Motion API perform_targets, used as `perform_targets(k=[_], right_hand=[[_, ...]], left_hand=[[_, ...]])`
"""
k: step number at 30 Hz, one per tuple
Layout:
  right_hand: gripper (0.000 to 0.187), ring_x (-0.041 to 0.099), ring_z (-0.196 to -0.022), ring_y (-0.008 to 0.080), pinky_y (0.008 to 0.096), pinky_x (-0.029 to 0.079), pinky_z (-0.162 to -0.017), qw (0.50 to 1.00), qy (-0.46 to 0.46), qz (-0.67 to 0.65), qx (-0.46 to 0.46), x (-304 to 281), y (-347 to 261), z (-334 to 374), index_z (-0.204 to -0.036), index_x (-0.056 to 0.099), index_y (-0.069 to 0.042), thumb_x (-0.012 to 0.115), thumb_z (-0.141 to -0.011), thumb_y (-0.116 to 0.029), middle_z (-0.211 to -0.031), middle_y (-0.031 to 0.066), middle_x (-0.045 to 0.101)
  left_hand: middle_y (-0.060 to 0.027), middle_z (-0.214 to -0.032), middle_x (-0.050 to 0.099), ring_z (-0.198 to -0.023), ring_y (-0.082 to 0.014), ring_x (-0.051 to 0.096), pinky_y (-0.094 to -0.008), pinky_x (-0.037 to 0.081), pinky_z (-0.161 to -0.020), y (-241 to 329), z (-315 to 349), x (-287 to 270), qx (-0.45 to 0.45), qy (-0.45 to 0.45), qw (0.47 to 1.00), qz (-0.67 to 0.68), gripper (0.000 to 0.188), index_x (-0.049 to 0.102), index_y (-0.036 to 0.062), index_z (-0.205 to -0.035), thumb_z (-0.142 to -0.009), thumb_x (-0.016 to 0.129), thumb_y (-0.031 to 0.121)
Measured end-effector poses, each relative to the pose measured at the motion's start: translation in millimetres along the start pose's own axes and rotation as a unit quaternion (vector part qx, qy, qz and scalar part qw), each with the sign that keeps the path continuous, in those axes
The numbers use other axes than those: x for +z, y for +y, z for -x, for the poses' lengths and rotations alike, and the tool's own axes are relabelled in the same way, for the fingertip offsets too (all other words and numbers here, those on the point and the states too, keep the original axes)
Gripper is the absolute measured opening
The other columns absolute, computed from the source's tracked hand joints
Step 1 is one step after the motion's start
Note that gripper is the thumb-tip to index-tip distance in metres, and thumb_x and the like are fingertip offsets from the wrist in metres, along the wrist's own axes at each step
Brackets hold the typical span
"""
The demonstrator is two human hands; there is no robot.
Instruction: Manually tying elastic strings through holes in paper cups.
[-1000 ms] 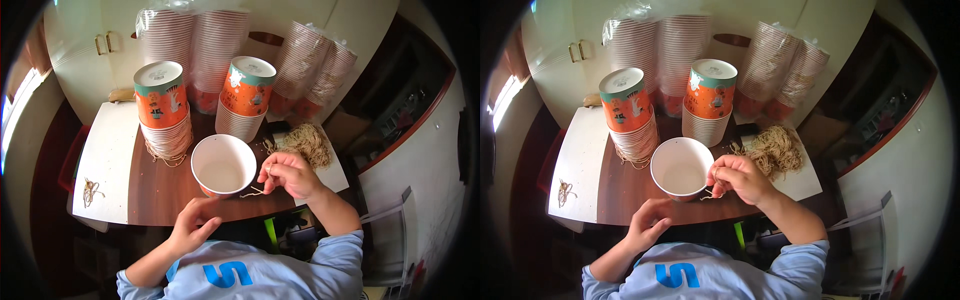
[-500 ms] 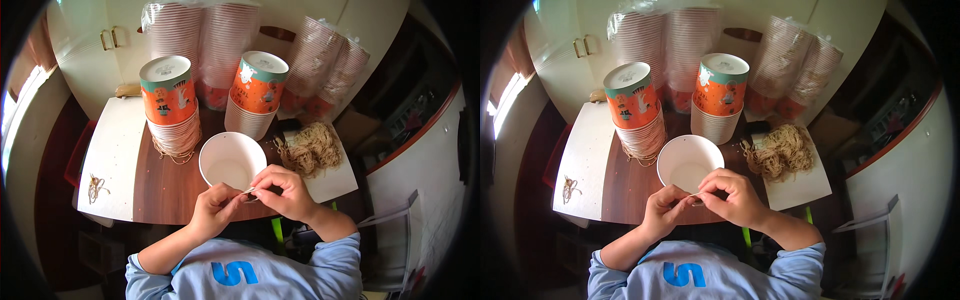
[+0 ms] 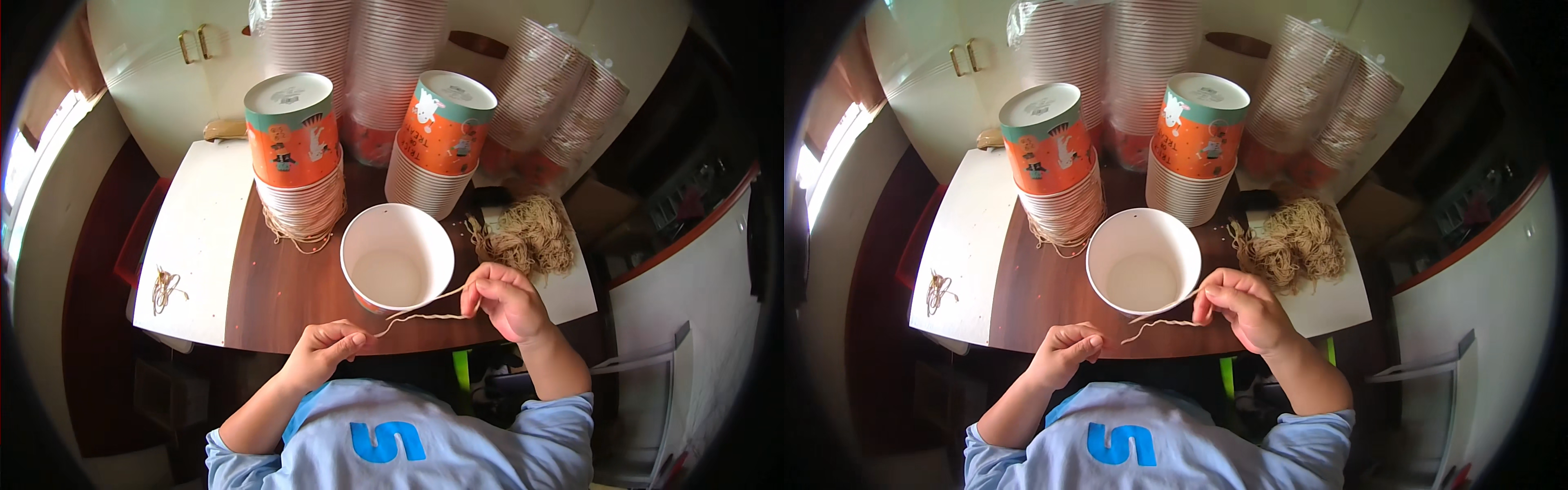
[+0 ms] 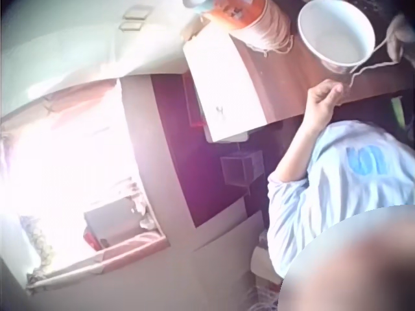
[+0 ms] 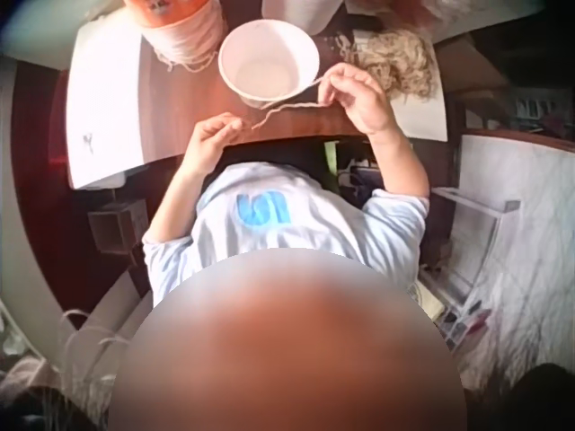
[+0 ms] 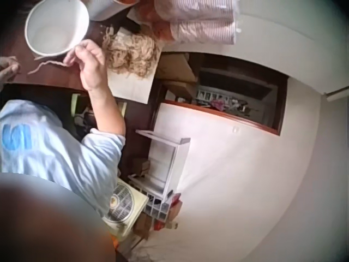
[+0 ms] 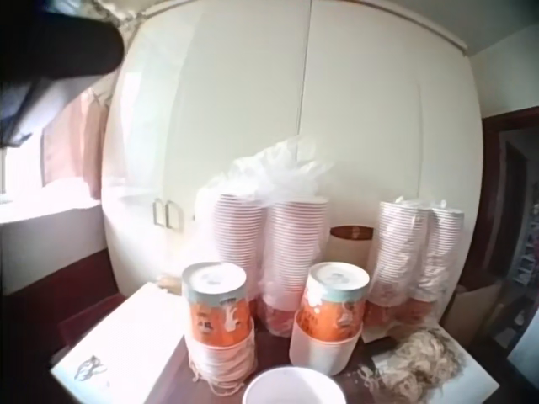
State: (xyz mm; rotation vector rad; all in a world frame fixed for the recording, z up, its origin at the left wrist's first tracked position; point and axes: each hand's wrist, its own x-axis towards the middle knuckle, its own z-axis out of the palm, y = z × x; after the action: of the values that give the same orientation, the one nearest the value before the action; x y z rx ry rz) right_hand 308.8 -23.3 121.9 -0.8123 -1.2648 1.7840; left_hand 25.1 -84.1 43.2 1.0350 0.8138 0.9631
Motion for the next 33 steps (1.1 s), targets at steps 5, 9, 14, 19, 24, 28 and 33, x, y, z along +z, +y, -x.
perform_targets(k=[5,9,14,19,24,28,33], right_hand=[[0.019,0.056,-0.070,0.0101,0.0243,0.045,-0.069,0.996,-0.009,0.086,0.025,1,-4,3,-0.084,0.059,-0.001,0.050,-0.091,-0.015,-0.076,0.0054,0.061],[0.016,0.055,-0.067,0.0092,0.0230,0.045,-0.067,0.991,-0.049,0.101,0.068,21,-16,3,-0.086,0.060,0.001,0.050,-0.090,-0.011,-0.077,0.0037,0.060],[0.017,0.050,-0.063,0.0033,0.0171,0.038,-0.055,0.978,-0.106,0.126,0.125,37,-18,5,-0.090,0.061,0.000,0.051,-0.093,-0.015,-0.076,-0.0011,0.057],[0.017,0.047,-0.062,0.0037,0.0187,0.038,-0.058,0.985,-0.025,0.162,0.046,24,-25,8,-0.085,0.061,-0.001,0.053,-0.091,-0.014,-0.074,-0.0015,0.058],[0.012,0.052,-0.064,0.0086,0.0232,0.042,-0.060,0.951,-0.058,0.301,0.030,4,-22,14,-0.083,0.064,-0.003,0.058,-0.084,-0.013,-0.074,0.0017,0.062],[0.028,0.056,-0.089,0.0282,0.0352,0.046,-0.081,0.730,-0.046,0.660,-0.174,22,-23,17,-0.095,0.065,-0.004,0.070,-0.070,-0.015,-0.098,0.0105,0.060],[0.059,0.052,-0.117,0.0280,0.0361,0.042,-0.098,0.868,-0.180,0.439,-0.147,50,-4,11,-0.130,0.044,-0.001,0.068,-0.077,-0.011,-0.129,0.0162,0.048]], left_hand=[[-0.0053,-0.094,0.059,-0.079,-0.0090,0.054,-0.0225,0.045,-0.068,-4,-4,7,0.065,0.012,0.997,-0.043,0.018,0.066,-0.0004,-0.100,-0.092,0.059,0.014],[-0.0080,-0.111,0.053,-0.080,-0.0085,0.055,-0.0204,0.046,-0.066,7,-5,25,0.147,0.016,0.972,-0.183,0.035,0.057,0.0015,-0.120,-0.087,0.065,0.009],[-0.0084,-0.113,0.057,-0.074,-0.0089,0.055,-0.0227,0.047,-0.064,21,-17,49,0.194,-0.044,0.969,-0.144,0.034,0.058,0.0015,-0.118,-0.086,0.066,0.008],[-0.0034,-0.080,0.064,-0.073,-0.0095,0.056,-0.0242,0.047,-0.067,-3,-14,29,0.075,-0.081,0.982,-0.156,0.016,0.065,-0.0001,-0.098,-0.092,0.059,0.013],[-0.0006,-0.080,0.064,-0.072,-0.0055,0.055,-0.0206,0.044,-0.063,-9,0,17,-0.014,-0.055,0.996,-0.068,0.021,0.067,0.0004,-0.095,-0.093,0.059,0.019],[-0.0005,-0.076,0.064,-0.068,-0.0051,0.054,-0.0192,0.042,-0.058,9,-1,21,-0.035,-0.050,0.997,-0.045,0.022,0.069,0.0013,-0.094,-0.092,0.060,0.021],[0.0004,-0.075,0.063,-0.068,-0.0044,0.054,-0.0199,0.043,-0.059,26,-5,26,-0.091,-0.110,0.989,-0.035,0.021,0.070,0.0023,-0.097,-0.093,0.060,0.020]])
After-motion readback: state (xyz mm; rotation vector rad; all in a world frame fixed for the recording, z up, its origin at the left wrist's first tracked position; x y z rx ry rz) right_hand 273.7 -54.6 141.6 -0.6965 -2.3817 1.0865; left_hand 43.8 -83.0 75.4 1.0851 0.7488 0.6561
